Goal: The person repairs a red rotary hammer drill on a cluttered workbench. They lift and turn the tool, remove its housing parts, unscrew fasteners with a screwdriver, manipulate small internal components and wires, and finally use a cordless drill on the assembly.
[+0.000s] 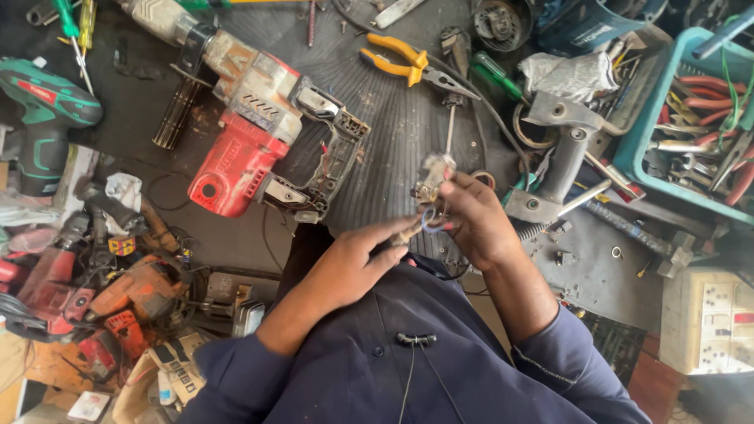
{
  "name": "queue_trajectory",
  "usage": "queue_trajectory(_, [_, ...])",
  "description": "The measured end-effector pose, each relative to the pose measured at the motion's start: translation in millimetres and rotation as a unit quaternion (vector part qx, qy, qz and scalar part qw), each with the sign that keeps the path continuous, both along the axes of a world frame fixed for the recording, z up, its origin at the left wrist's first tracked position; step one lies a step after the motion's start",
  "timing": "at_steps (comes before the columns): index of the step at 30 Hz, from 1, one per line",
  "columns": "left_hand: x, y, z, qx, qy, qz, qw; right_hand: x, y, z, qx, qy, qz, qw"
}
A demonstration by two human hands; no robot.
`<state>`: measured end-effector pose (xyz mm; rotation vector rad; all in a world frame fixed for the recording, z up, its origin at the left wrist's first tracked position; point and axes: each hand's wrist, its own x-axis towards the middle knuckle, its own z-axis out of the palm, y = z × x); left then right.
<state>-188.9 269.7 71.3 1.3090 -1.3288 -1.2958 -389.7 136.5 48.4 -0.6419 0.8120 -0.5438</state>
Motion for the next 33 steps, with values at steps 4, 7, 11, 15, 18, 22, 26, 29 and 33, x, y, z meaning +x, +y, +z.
queue_trajectory(4, [26,29,7,0.015,-0.076,0.041,0.996,19,-2,2,-0.053,0.1,0.064,0.992])
queue_trajectory(7, [45,53,1,0.178,-0.02,0.077,0.981,44,5,8,-0.071,0.138,0.087,0.984])
queue_trajectory(11, [55,77,-18,0.084,0.021,0.167,0.982,80,5,13,-0.113,0.087,0.097,0.985])
queue_trajectory(15, [47,87,-33,0.023,-0.123,0.341,0.932,110,-5,11,-0.171,0.066,0.08,0.98])
queue_trajectory(18, [50,83,-35,0.041,-0.102,0.347,0.932,123,-10,9,-0.221,0.123,0.107,0.962])
queue_trajectory(22, [71,77,-25,0.014,-0.17,0.255,0.952,120,-21,16,-0.229,0.11,0.178,0.951])
queue_trajectory(26, [91,63,-17,-0.063,-0.229,0.175,0.955,119,-19,24,-0.35,0.173,0.206,0.897])
queue_trajectory(29, [92,48,-17,-0.021,-0.259,0.159,0.953,129,-8,28,-0.502,0.324,0.177,0.782])
queue_trajectory(33, [90,39,-15,0.062,-0.27,0.121,0.953,148,7,36,-0.708,0.396,0.087,0.578])
